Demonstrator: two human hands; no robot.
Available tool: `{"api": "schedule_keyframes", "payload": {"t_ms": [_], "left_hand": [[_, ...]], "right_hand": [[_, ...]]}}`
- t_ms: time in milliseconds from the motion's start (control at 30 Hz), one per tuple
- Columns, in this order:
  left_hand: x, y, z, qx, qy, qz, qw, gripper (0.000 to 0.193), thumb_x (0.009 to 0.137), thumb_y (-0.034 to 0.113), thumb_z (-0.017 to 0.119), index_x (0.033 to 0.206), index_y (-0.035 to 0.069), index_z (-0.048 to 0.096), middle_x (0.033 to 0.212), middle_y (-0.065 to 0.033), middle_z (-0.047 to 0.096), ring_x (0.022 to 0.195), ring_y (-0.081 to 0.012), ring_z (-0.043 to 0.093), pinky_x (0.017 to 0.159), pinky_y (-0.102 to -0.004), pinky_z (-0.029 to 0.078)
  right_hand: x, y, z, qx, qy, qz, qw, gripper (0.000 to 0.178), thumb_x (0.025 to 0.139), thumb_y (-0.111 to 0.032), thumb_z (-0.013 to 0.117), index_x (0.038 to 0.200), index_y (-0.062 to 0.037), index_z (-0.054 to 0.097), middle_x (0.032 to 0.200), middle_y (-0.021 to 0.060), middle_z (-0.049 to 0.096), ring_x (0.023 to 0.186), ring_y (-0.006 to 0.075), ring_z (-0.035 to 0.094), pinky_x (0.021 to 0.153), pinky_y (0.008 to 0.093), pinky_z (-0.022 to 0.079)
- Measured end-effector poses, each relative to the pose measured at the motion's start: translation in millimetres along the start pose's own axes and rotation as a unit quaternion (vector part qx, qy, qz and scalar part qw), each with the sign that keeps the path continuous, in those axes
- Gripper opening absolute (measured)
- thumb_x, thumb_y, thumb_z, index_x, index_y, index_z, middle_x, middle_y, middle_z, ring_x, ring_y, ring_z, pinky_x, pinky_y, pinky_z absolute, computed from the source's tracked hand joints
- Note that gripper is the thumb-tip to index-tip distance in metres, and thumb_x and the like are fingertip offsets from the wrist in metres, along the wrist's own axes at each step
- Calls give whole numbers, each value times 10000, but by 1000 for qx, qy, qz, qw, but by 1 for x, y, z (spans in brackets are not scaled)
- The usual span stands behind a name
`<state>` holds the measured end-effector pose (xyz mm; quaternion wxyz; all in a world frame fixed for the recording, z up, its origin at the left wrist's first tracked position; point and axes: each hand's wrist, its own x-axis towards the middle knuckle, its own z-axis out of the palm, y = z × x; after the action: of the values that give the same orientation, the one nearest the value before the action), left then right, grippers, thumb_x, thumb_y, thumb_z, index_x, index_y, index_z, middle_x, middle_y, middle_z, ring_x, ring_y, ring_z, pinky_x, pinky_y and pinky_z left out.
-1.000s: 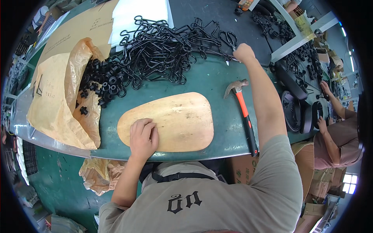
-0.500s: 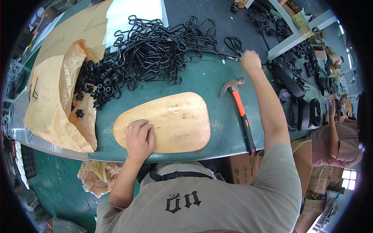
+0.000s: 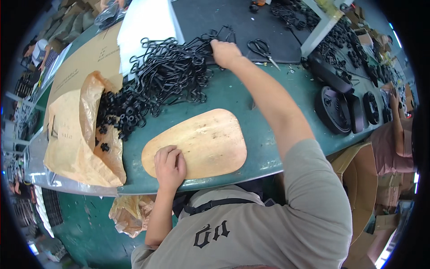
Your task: The person fastens a strap around their waist, then repeatedly places metal frames on a wooden board, fits plastic caps onto them, and hammers the caps into place using a hammer.
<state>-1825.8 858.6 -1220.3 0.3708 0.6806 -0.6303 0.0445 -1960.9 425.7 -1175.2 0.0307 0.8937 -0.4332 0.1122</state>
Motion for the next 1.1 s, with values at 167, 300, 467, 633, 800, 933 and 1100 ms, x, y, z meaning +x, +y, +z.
{"api": "schedule_keyframes", "payload": {"t_ms": [167, 300, 467, 633, 800, 933, 1100], "left_hand": [[-2, -2, -1, -19, 10, -4, 1000, 139, 823, 24, 752, 950, 46, 699, 1078, -116, 693, 1030, -332, 658, 906, -437, 505], [-1, -2, -4, -22, 12, 3, 1000, 135, 826, 33, 757, 947, 48, 699, 1062, -108, 687, 1024, -327, 655, 901, -438, 499], [-2, -5, -4, -21, 15, 6, 1000, 134, 828, 44, 764, 948, 50, 702, 1076, -106, 684, 1029, -324, 652, 905, -436, 495], [5, -8, -18, -126, -13, -33, 991, 163, 850, 26, 742, 1008, 8, 708, 1133, -157, 686, 1053, -360, 668, 923, -434, 538], [6, -33, -57, -96, 4, -88, 992, 171, 889, 37, 737, 1049, -10, 702, 1165, -180, 683, 1057, -361, 690, 905, -399, 569], [0, -79, -78, -20, 30, -122, 992, 179, 933, 43, 724, 1103, -4, 693, 1166, -148, 683, 1063, -286, 695, 917, -351, 563], [20, -104, -86, 13, 49, -179, 983, 213, 932, 84, 724, 1135, 27, 696, 1182, -145, 683, 1028, -306, 711, 881, -391, 582]], "right_hand": [[-44, 14, -56, 122, 113, 56, 984, 342, 1015, -305, 660, 1113, 21, 631, 1065, 287, 721, 1011, 484, 698, 890, 560, 553], [-69, 46, -91, 381, 162, 223, 882, 420, 1011, -324, 663, 924, 87, 673, 910, 243, 740, 852, 332, 717, 801, 452, 552], [-106, 43, -96, 686, -16, 283, 670, 196, 1061, -216, 606, 1022, -26, 634, 738, -33, 508, 664, 115, 490, 622, 306, 415], [-113, 68, 2, 639, -177, 364, 654, 297, 1040, -306, 637, 1023, -10, 658, 818, 79, 658, 753, 205, 640, 665, 384, 518], [-125, 22, 7, 172, -4, 216, 961, 527, 934, -358, 737, 1241, 67, 676, 1092, 270, 728, 1113, 437, 695, 1001, 497, 549], [-143, -13, -25, 19, 26, 24, 999, 591, 894, -288, 768, 1400, -26, 607, 1427, 238, 618, 1322, 390, 583, 1093, 471, 500], [-137, -1, -21, 105, -43, -92, 989, 607, 841, -129, 806, 1405, -44, 599, 1369, 190, 659, 1264, 383, 631, 1082, 464, 504]]}}
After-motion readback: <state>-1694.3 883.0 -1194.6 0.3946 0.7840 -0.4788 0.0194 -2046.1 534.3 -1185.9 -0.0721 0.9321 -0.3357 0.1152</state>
